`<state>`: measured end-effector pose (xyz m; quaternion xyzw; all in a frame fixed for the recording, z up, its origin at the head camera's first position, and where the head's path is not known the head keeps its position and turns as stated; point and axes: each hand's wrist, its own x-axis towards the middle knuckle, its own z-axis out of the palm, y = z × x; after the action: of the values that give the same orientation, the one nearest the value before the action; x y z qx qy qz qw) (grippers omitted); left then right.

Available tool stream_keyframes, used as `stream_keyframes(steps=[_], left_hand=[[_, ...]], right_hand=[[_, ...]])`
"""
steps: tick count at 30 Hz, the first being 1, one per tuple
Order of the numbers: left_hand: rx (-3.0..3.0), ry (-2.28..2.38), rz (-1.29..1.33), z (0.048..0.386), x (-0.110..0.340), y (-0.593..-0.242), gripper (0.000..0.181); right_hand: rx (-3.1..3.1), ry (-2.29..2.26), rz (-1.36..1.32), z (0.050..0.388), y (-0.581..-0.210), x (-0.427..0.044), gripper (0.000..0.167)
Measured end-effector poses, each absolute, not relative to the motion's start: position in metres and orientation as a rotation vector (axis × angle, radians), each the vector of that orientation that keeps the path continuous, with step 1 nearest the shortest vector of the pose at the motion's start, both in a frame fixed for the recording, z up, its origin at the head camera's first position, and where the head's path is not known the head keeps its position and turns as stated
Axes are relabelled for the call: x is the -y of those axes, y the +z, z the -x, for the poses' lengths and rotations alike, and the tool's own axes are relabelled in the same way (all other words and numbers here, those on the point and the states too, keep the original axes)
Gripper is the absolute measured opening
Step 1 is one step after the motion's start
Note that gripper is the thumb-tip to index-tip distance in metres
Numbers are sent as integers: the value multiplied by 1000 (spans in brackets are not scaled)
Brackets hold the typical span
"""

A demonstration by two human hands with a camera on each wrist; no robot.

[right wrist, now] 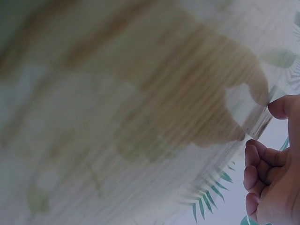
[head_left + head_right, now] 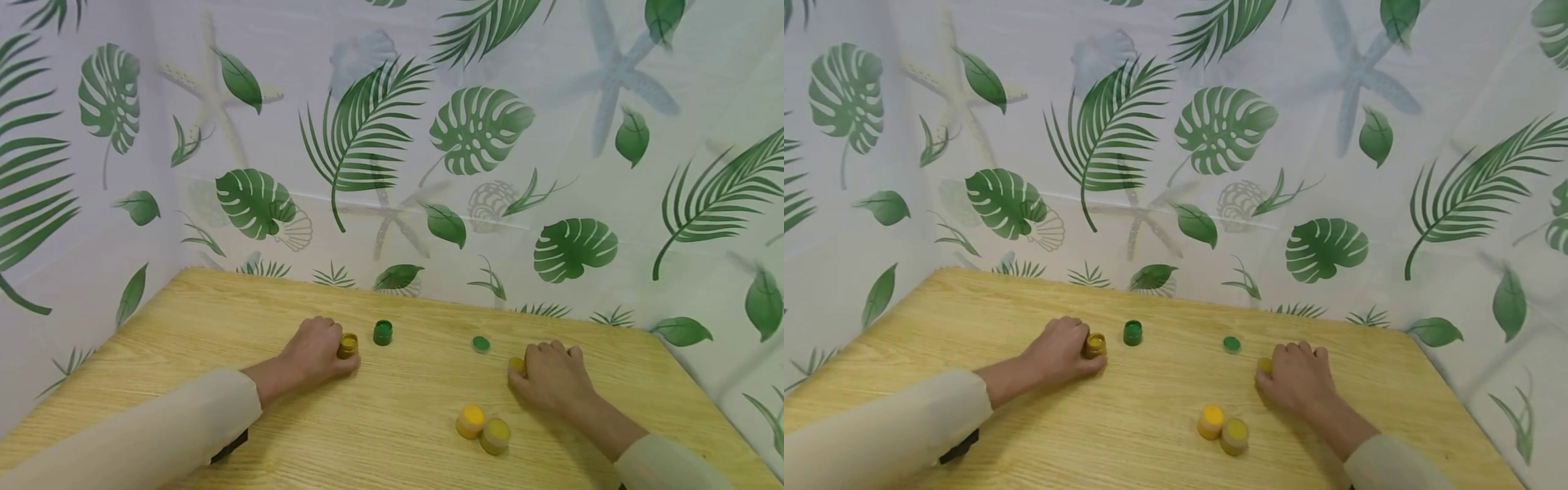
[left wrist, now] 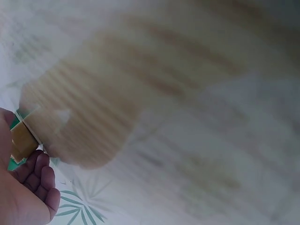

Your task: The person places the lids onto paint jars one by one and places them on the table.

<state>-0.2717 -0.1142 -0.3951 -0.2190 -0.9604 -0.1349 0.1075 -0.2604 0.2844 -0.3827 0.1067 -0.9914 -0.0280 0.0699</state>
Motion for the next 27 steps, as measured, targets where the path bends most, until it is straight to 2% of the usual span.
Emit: stream_keyframes(steps=[11,27], left_hand=[[2799,-394,699,263,118,-395,33],[2783,-538,680,220,147,-393,26]], right_hand=[[2994,-30,-313,260,-380,-283,38],[3021,69,-292,233,-373,-283,39]])
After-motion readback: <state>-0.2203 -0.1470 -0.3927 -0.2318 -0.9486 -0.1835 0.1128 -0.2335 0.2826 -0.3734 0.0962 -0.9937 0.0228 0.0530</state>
